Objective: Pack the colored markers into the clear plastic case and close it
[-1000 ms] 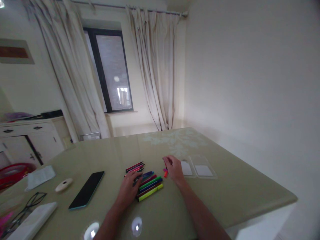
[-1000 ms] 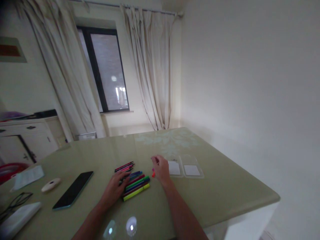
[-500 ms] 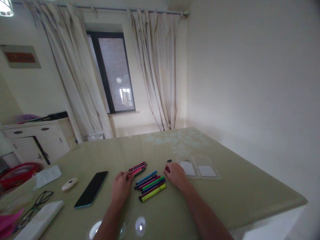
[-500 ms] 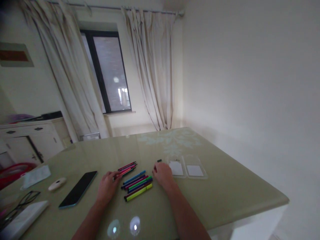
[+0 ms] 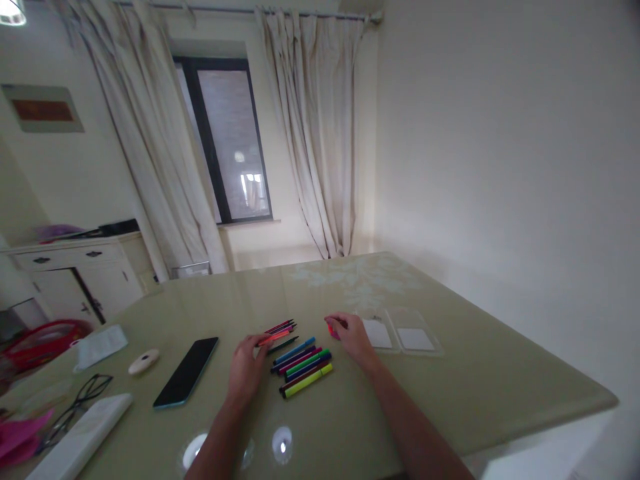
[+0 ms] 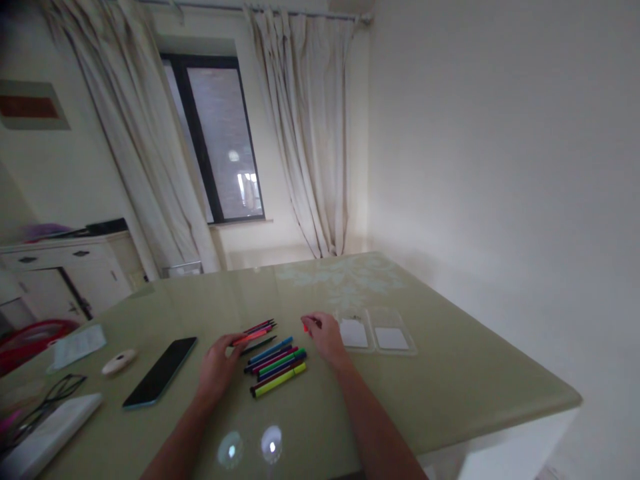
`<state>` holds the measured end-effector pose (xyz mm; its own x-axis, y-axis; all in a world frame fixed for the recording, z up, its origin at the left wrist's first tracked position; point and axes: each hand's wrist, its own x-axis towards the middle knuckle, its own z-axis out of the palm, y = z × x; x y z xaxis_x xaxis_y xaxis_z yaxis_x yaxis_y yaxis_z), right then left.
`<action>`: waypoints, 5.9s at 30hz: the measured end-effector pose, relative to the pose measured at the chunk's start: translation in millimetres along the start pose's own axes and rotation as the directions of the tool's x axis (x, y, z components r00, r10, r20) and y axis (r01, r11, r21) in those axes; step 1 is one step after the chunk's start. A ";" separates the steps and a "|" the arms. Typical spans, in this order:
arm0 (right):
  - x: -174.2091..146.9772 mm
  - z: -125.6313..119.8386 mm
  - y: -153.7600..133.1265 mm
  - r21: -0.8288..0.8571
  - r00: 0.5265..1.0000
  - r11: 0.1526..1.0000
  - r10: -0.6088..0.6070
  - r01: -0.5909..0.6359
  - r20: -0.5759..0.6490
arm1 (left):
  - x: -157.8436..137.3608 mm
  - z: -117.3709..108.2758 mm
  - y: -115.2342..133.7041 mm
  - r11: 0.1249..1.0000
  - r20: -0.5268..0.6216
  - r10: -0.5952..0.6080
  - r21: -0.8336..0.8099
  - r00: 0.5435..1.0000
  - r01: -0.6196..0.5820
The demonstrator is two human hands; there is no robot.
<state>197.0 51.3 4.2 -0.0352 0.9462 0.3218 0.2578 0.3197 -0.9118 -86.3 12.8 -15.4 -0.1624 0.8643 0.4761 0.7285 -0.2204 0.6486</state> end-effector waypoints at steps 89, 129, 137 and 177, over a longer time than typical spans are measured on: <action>-5.9 6.8 0.0 -0.274 0.940 0.903 -0.340 0.331 0.018 | -2.3 4.2 16.6 0.967 -0.023 0.024 -0.252 0.999 -0.029; 6.4 -24.5 13.8 -0.324 0.943 0.945 -0.141 0.038 -0.302 | -3.5 8.8 2.2 0.992 0.172 0.099 -0.095 0.980 -0.084; -14.2 7.3 -5.4 -0.483 0.979 0.856 -0.205 0.187 0.016 | -2.8 7.0 7.8 0.989 0.114 0.093 -0.129 0.989 -0.078; -38.2 41.8 -18.0 -0.144 0.873 0.886 -0.387 0.442 0.298 | -26.4 14.4 56.3 0.836 0.508 0.095 0.426 0.856 -0.346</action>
<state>153.4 11.6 -2.4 -0.4180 0.7171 0.5577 0.3514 0.6938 -0.6287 -31.4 -15.9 0.0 0.2688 0.9485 0.1674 0.9487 -0.2908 0.1240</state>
